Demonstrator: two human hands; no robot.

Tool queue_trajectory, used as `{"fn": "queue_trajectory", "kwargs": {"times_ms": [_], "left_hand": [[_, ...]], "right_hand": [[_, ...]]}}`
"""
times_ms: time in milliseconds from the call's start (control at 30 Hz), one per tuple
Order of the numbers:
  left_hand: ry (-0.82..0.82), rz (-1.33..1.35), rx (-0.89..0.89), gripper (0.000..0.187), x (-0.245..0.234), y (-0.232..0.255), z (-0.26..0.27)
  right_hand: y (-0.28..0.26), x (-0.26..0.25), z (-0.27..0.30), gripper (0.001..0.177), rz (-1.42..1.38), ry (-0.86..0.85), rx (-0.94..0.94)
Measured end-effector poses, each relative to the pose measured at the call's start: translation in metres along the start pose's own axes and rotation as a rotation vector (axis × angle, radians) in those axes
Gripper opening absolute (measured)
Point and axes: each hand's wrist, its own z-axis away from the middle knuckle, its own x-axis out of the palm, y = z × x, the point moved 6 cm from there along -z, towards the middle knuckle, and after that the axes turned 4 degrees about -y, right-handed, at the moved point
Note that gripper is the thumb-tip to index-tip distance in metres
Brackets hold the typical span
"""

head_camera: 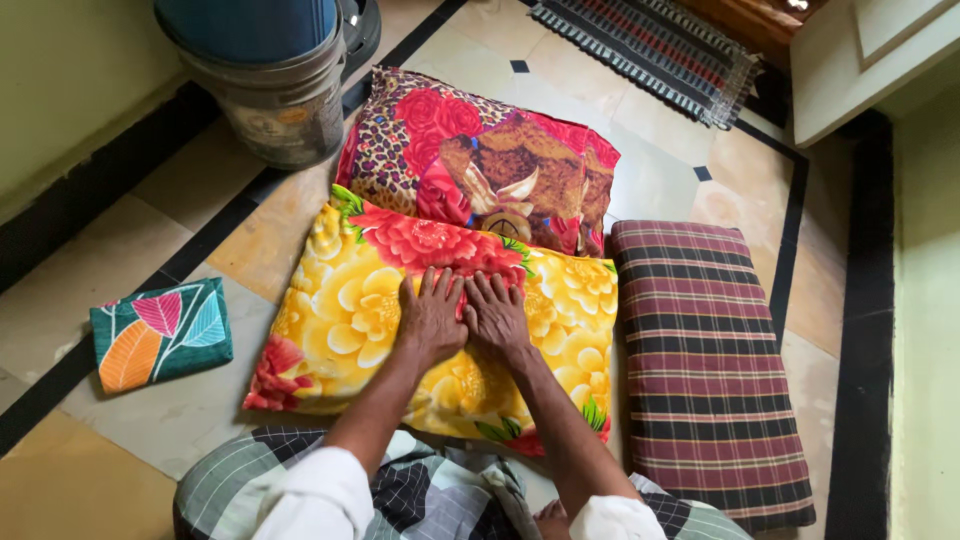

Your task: The person folds a large floral-patterned comforter on the floor, smoothing and aligning it into a compact rectangular shape. They then fold a plaid pillowcase and a small patterned cloth, stacking them neatly on top of the folded comforter.

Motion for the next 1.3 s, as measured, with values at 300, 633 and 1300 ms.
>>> {"fn": "queue_trajectory", "kwargs": {"times_ms": [300,633,1300], "left_hand": [[0.143,0.020,-0.237,0.084,0.007,-0.022,0.001],[-0.145,0.084,-0.221,0.085,0.034,-0.085,-0.054],[0.106,-0.044,-0.483,0.093,0.000,-0.139,-0.042]], "right_hand": [[-0.019,-0.017,0.004,0.061,-0.030,0.222,0.018],[-0.024,-0.046,-0.020,0.063,-0.137,-0.152,0.178],[-0.014,-0.029,-0.026,0.074,-0.105,0.132,0.071]]}}
